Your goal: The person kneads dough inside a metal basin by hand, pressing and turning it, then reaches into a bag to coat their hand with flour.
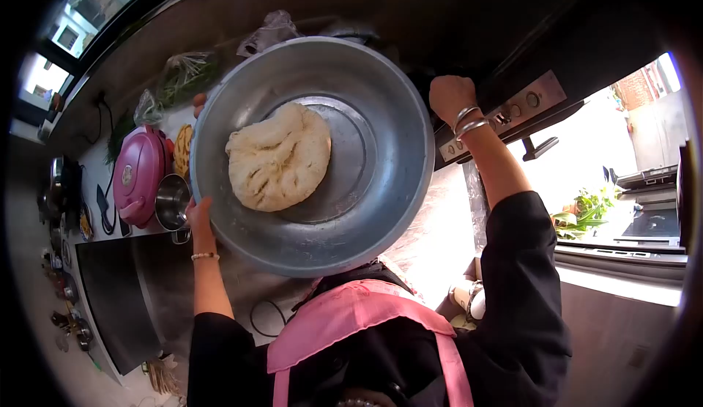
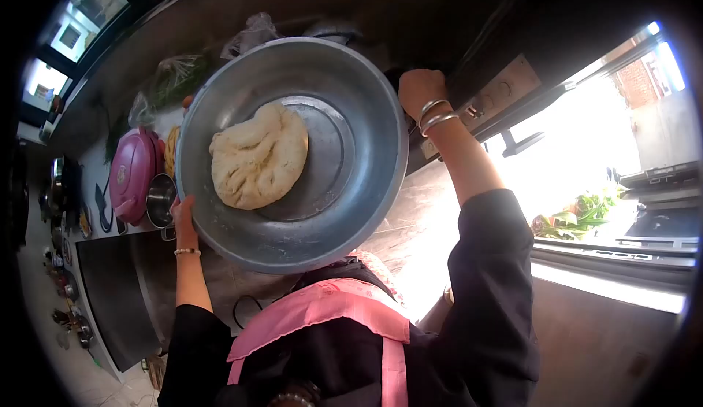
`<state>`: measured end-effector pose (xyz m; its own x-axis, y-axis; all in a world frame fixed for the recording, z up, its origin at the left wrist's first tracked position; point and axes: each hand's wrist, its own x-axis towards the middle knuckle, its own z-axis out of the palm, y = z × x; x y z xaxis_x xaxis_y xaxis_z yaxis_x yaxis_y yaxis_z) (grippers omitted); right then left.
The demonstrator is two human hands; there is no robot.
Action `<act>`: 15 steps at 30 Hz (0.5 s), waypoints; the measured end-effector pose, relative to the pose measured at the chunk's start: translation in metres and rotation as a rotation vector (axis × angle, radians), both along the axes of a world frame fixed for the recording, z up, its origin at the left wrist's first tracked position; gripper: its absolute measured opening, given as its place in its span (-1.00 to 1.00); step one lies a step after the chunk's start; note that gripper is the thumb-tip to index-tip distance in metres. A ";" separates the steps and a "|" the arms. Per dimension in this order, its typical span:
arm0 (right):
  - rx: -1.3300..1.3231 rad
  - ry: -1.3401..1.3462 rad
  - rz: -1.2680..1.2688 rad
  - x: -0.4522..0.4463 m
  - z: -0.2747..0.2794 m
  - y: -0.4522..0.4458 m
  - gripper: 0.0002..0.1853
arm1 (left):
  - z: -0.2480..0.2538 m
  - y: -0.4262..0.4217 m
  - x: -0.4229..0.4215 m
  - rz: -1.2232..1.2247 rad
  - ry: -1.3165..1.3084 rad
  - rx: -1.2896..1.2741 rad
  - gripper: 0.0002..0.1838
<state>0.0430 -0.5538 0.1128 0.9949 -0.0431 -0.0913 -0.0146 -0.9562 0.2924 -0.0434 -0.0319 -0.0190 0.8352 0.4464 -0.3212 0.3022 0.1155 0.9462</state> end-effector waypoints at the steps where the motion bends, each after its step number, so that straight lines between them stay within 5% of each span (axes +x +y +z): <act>1: 0.025 0.012 -0.009 -0.004 0.003 0.001 -0.77 | 0.003 -0.004 -0.003 0.028 0.022 0.013 -0.65; 8: 0.141 0.029 -0.097 -0.066 0.007 -0.012 -0.84 | -0.010 0.007 0.000 0.017 0.049 -0.028 -0.58; 12: -0.096 -0.262 0.392 -0.123 -0.009 -0.046 -0.93 | -0.019 0.019 0.004 0.040 0.102 0.042 -0.59; 15: -0.123 -0.292 0.469 -0.159 -0.014 -0.069 -0.94 | -0.018 0.017 0.005 0.021 0.105 0.055 -0.59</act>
